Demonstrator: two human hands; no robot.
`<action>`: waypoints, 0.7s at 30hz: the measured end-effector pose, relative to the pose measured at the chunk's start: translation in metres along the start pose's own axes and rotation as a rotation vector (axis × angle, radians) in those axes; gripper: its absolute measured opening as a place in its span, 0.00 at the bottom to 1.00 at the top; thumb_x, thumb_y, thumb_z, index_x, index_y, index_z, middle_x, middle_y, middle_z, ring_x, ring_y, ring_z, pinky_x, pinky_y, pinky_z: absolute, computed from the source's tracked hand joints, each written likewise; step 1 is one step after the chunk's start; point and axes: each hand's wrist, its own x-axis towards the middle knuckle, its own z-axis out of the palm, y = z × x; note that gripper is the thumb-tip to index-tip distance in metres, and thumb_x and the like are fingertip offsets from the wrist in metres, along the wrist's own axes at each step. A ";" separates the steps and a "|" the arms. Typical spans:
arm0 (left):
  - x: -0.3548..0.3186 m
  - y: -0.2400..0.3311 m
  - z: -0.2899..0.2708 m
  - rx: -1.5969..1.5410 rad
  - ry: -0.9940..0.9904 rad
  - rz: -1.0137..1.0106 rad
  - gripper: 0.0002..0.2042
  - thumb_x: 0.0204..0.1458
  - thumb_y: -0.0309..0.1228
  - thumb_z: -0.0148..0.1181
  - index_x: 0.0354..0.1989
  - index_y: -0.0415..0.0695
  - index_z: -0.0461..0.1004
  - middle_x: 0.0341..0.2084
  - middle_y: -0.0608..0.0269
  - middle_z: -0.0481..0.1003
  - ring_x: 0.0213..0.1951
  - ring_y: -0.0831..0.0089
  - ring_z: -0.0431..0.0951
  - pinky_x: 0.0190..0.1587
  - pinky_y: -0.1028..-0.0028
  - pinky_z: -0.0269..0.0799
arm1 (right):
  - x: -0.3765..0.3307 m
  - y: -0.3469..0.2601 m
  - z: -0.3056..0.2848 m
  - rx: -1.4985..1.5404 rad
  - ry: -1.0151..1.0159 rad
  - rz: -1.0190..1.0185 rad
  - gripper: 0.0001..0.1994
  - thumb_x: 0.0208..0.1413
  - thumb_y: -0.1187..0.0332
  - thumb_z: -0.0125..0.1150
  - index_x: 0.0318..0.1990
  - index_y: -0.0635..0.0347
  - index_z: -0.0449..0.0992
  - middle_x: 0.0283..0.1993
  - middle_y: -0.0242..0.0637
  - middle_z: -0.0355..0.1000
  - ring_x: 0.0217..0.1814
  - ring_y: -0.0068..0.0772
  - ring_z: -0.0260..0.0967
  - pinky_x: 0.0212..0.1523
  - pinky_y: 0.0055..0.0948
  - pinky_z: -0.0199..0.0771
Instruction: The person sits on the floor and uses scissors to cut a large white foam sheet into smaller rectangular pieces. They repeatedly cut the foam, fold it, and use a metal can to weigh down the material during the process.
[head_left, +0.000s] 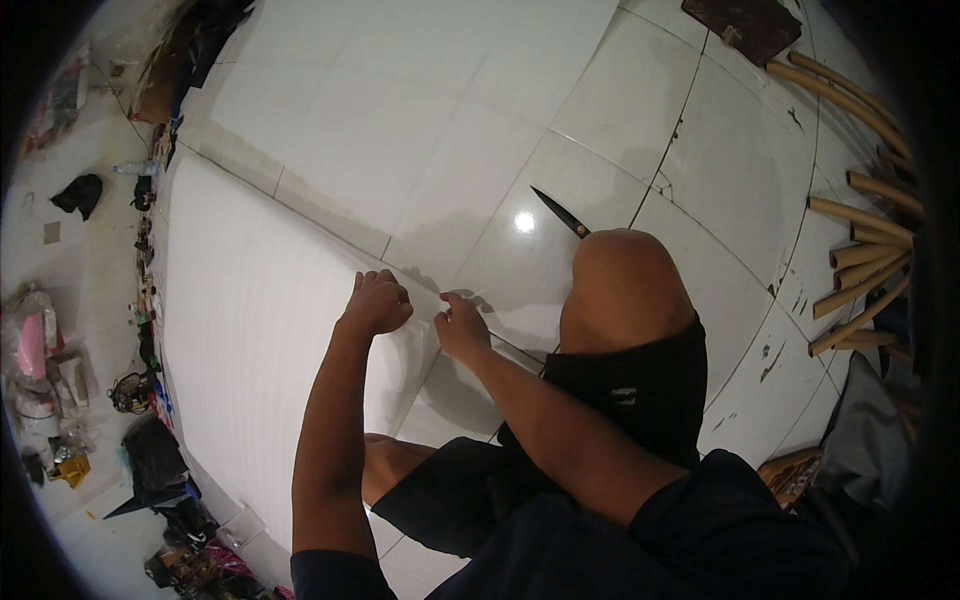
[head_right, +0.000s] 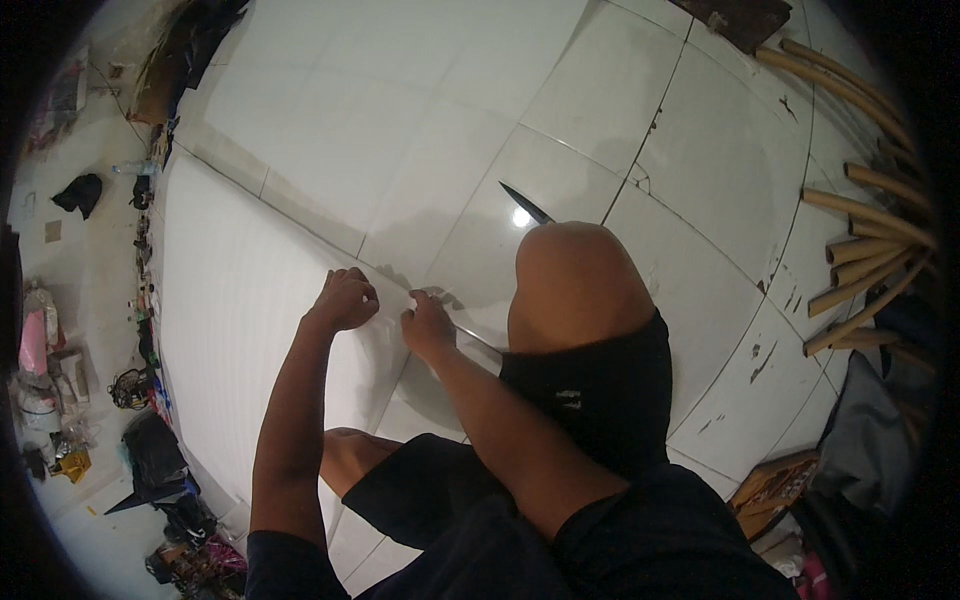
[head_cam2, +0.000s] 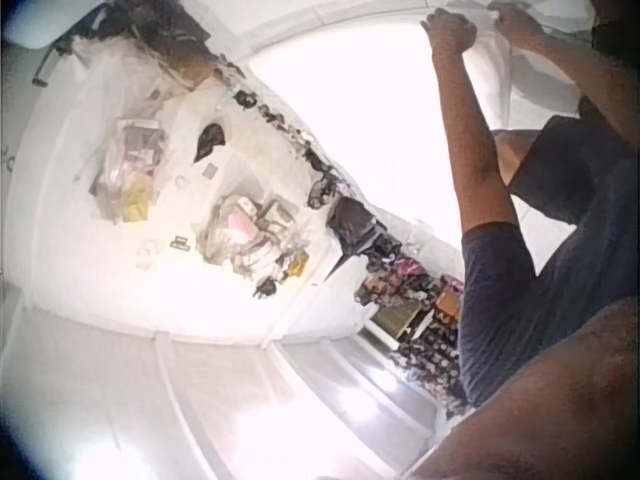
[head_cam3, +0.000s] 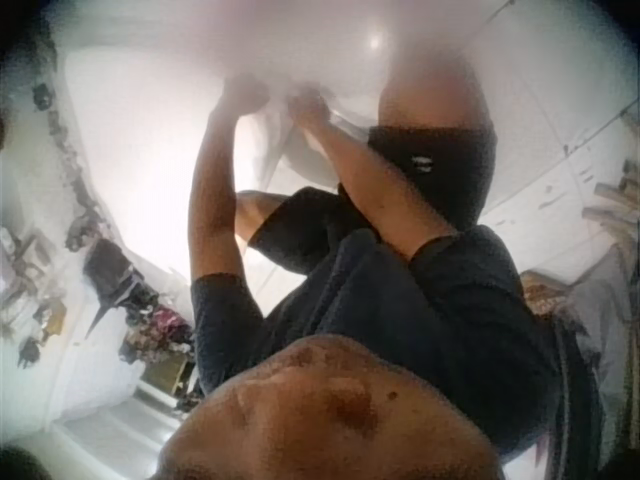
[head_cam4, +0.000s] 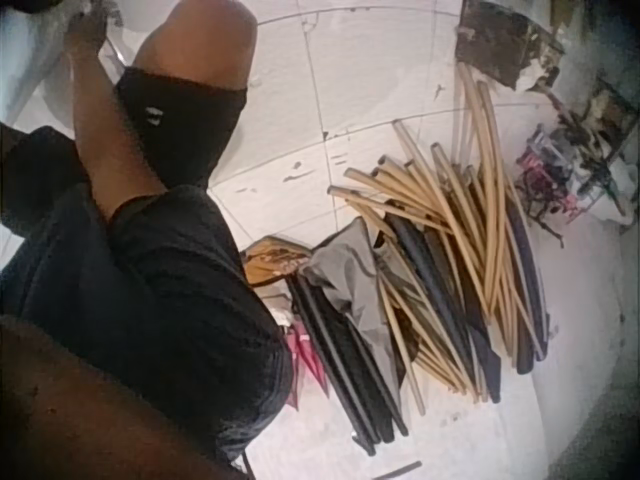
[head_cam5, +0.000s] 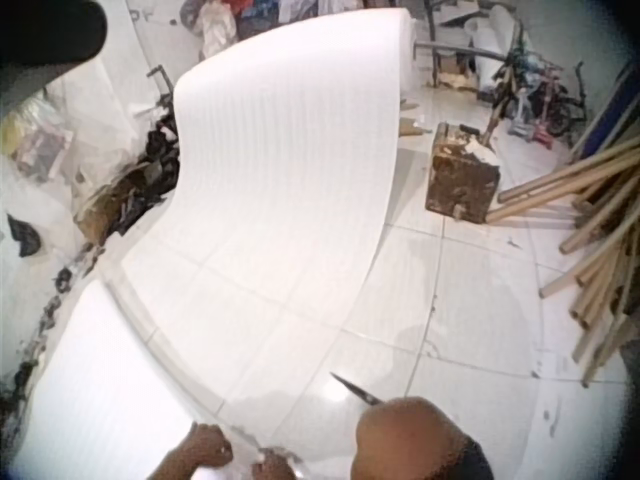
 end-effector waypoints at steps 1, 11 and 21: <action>0.003 -0.004 0.000 -0.021 0.026 0.023 0.13 0.48 0.37 0.55 0.36 0.49 0.84 0.49 0.55 0.75 0.59 0.54 0.66 0.70 0.48 0.43 | -0.001 -0.001 -0.002 -0.113 0.034 -0.010 0.19 0.56 0.63 0.56 0.55 0.54 0.72 0.55 0.44 0.69 0.57 0.48 0.68 0.55 0.45 0.71; 0.004 -0.004 0.003 -0.008 0.088 0.019 0.14 0.46 0.40 0.57 0.32 0.46 0.83 0.42 0.54 0.78 0.56 0.52 0.69 0.68 0.47 0.48 | -0.003 0.006 -0.006 -0.285 0.045 -0.051 0.23 0.54 0.65 0.62 0.58 0.54 0.69 0.58 0.43 0.62 0.63 0.49 0.61 0.59 0.44 0.69; 0.006 0.007 0.005 -0.022 0.136 -0.023 0.16 0.47 0.43 0.56 0.36 0.49 0.84 0.48 0.54 0.76 0.59 0.52 0.66 0.70 0.48 0.44 | 0.015 0.010 0.001 0.229 -0.059 -0.120 0.16 0.54 0.65 0.61 0.50 0.57 0.72 0.38 0.42 0.77 0.44 0.46 0.76 0.48 0.43 0.74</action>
